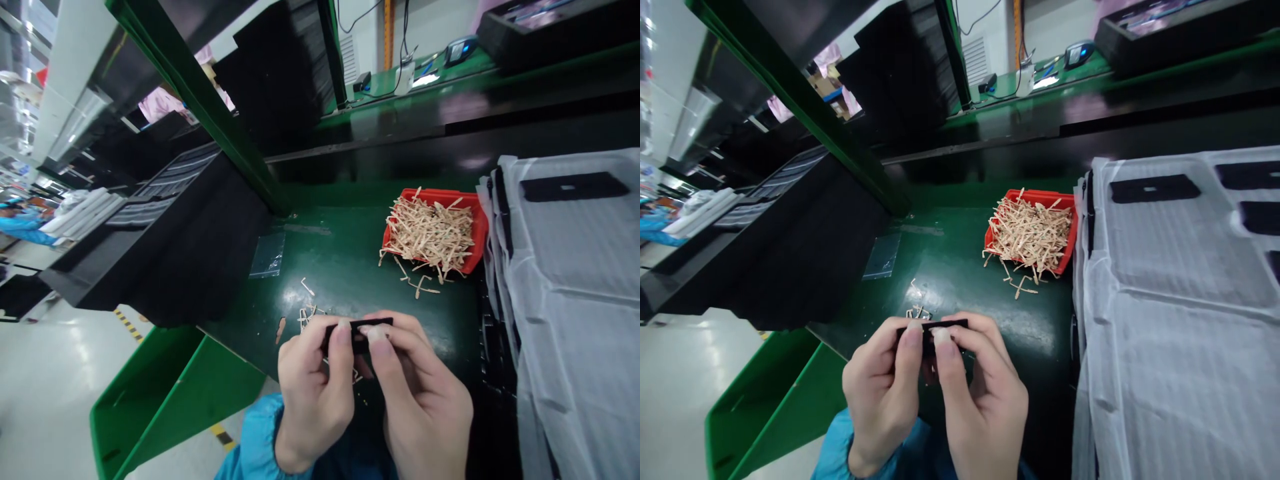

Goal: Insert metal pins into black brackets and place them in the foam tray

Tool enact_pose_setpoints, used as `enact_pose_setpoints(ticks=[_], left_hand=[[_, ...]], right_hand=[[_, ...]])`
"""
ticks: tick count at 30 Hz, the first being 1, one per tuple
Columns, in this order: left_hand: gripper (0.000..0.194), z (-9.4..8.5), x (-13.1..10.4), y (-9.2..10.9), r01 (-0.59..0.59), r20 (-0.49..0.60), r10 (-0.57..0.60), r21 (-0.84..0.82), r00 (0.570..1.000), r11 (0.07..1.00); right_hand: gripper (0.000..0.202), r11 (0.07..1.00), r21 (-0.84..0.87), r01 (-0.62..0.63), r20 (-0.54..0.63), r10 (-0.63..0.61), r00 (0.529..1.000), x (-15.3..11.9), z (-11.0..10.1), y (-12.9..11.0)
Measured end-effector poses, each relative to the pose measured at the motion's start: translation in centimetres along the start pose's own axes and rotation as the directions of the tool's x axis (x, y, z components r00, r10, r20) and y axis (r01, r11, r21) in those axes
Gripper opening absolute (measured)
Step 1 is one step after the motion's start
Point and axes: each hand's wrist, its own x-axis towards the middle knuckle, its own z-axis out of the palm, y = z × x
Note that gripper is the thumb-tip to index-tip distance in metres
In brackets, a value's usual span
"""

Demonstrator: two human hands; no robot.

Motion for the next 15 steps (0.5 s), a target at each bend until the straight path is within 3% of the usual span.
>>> enact_pose_setpoints(ticks=[4,7,11,15], left_hand=[[0.029,0.4,0.0,-0.3,-0.028,-0.073,0.026,-0.039,0.997,0.999],[0.029,0.4,0.1,0.0,0.038,-0.131,-0.051,-0.103,0.990,0.994],[0.034,0.2,-0.1,0.5,0.231,-0.053,-0.253,-0.265,0.966,0.936],[0.036,-0.3,-0.2,0.6,0.274,0.004,-0.288,-0.313,0.958,0.909]], right_hand=[[0.015,0.999,0.004,0.041,0.042,-0.041,0.998,0.0,0.0,-0.2],[0.020,0.992,-0.042,0.116,-0.001,-0.116,0.993,-0.3,0.4,-0.3],[0.035,0.994,-0.068,0.087,-0.208,-0.100,0.973,-1.0,1.1,-0.2],[0.027,0.981,-0.150,0.123,-0.167,-0.148,0.975,-1.0,0.9,0.1]])
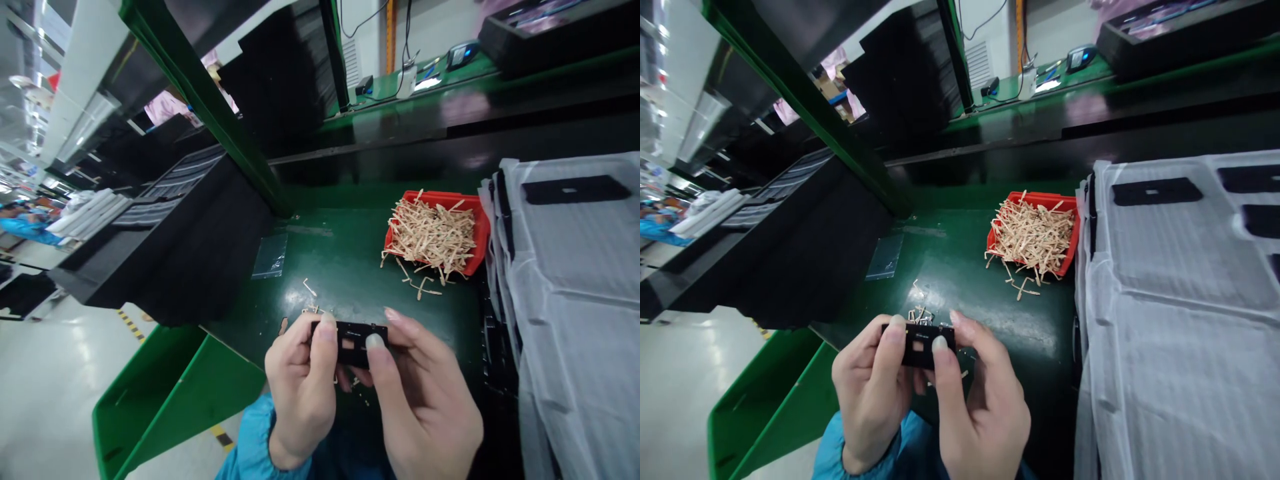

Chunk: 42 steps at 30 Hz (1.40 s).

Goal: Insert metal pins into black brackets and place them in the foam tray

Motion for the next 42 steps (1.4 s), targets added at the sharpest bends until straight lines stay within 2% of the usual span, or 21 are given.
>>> enact_pose_setpoints(ticks=[4,8,14,18,23,28,30,33,35,38,42], left_hand=[[0.039,-0.2,0.0,0.1,0.038,0.006,-0.037,-0.045,0.999,0.998],[0.042,-0.1,-0.1,0.0,0.048,-0.014,-0.049,-0.083,0.999,0.995],[0.041,0.2,-0.4,-0.3,-0.007,-0.005,0.006,-0.123,1.000,0.992],[0.040,0.6,-0.3,-0.6,0.009,-0.063,-0.021,-0.184,0.998,0.983],[0.040,0.9,0.3,-1.5,-0.137,-0.089,0.127,-0.120,0.988,0.983],[0.040,0.8,0.3,-1.6,-0.177,-0.127,0.170,-0.049,0.977,0.983],[0.040,0.4,0.5,-1.2,-0.175,-0.075,0.173,-0.014,0.982,0.985],[0.030,-0.3,1.1,-0.5,-0.143,0.163,0.135,0.039,0.977,0.989],[0.024,-0.7,1.5,-0.1,-0.131,0.266,0.115,0.041,0.957,0.991],[0.019,-0.9,1.6,0.1,-0.139,0.232,0.134,0.008,0.963,0.990],[0.019,-1.1,1.2,-0.2,-0.173,0.176,0.165,0.028,0.970,0.985]], right_hand=[[0.031,0.997,0.012,0.073,0.058,-0.074,0.996,0.4,-0.4,0.5],[0.027,0.996,0.015,0.092,0.052,-0.093,0.994,0.2,-0.4,0.7],[0.024,0.994,-0.034,0.105,0.052,-0.103,0.993,0.0,-0.4,0.6],[0.026,0.985,-0.049,0.166,0.050,-0.163,0.985,0.1,-0.1,0.4],[0.032,0.966,0.017,0.257,0.077,-0.258,0.963,0.4,0.7,-0.1],[0.036,0.962,0.044,0.268,0.090,-0.271,0.958,0.5,0.7,-0.1],[0.032,0.969,0.017,0.248,0.091,-0.248,0.964,0.5,0.5,0.1],[0.024,0.984,-0.056,0.171,0.049,-0.168,0.985,0.4,0.0,0.6],[0.021,0.986,-0.096,0.140,0.021,-0.138,0.990,0.3,-0.2,0.9],[0.020,0.978,-0.131,0.163,0.031,-0.160,0.987,0.4,-0.4,1.1],[0.024,0.957,-0.186,0.224,0.108,-0.207,0.972,0.7,-0.6,1.1]])
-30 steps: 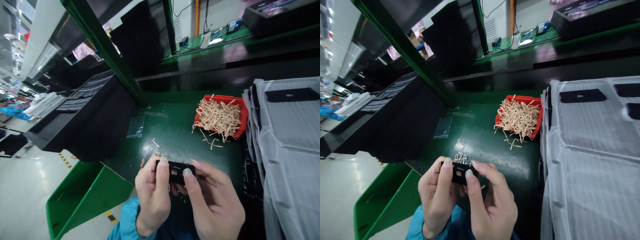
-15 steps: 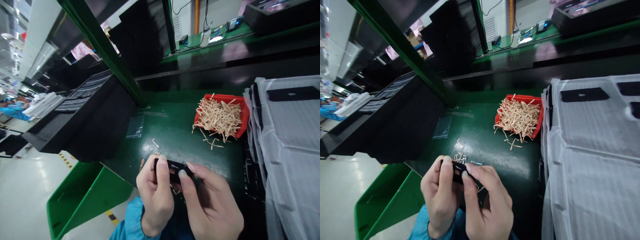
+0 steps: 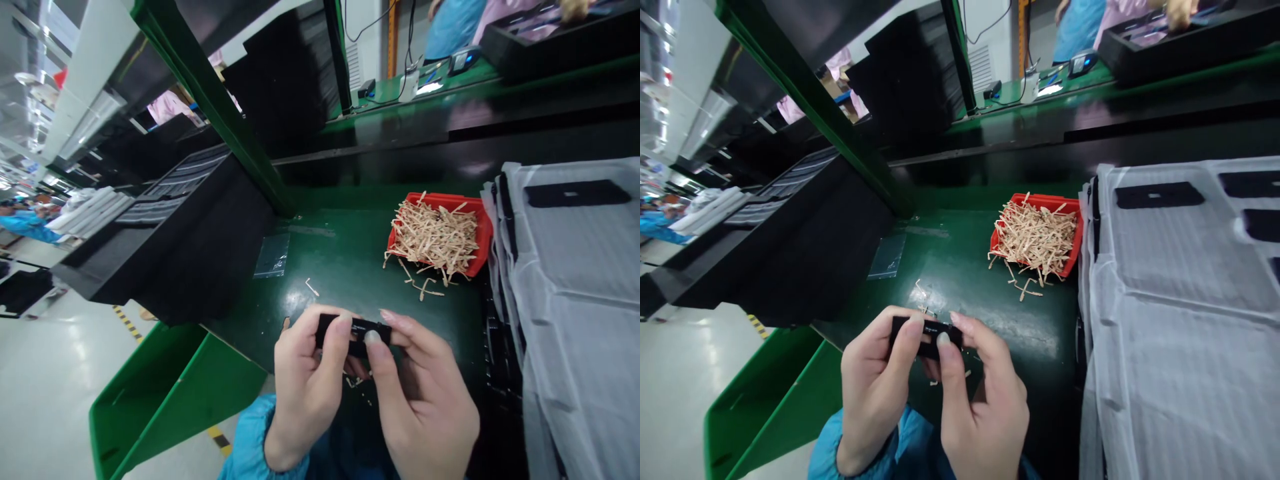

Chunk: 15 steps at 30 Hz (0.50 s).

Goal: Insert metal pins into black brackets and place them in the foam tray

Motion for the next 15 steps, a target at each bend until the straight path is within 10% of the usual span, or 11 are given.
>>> enact_pose_setpoints(ticks=[10,15], left_hand=[[0.030,-0.60,-0.87,0.15,-0.015,-0.078,0.025,0.127,0.997,0.992],[0.028,-1.11,-0.51,0.07,-0.057,0.101,0.037,0.193,0.994,0.979]], right_hand=[[0.014,0.993,0.056,-0.100,0.060,0.097,0.994,0.12,-0.09,-0.31],[0.004,0.996,0.015,-0.083,0.010,0.082,0.997,0.04,-0.12,-0.22]])
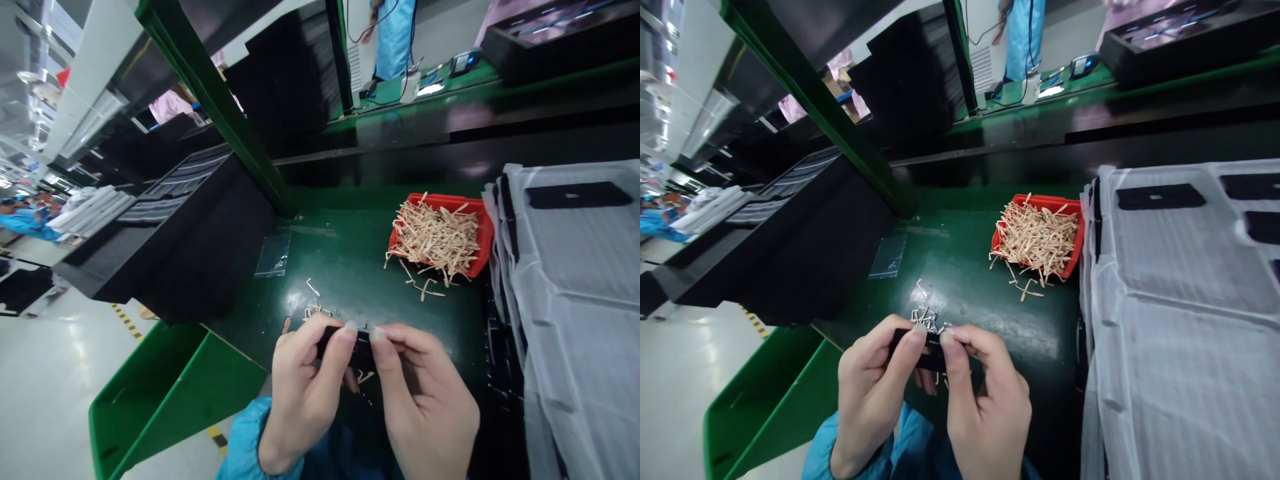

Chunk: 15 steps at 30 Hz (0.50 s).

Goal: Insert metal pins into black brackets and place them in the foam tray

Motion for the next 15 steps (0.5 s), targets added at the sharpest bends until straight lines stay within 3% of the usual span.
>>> enact_pose_setpoints(ticks=[3,8,15], left_hand=[[0.027,-0.2,0.2,-0.1,0.028,0.029,-0.028,0.021,0.999,0.999],[0.029,0.0,0.0,0.7,0.035,-0.052,-0.030,0.105,0.998,0.994],[0.021,0.2,-0.1,1.0,-0.060,-0.106,0.080,0.181,0.991,0.982]], right_hand=[[0.007,0.996,-0.075,0.056,-0.025,-0.058,0.998,-0.2,0.1,0.3],[0.005,0.979,-0.137,0.148,-0.082,-0.160,0.984,-0.5,0.3,0.8],[0.008,1.000,-0.019,-0.001,0.018,0.001,1.000,-0.1,0.2,0.2]])
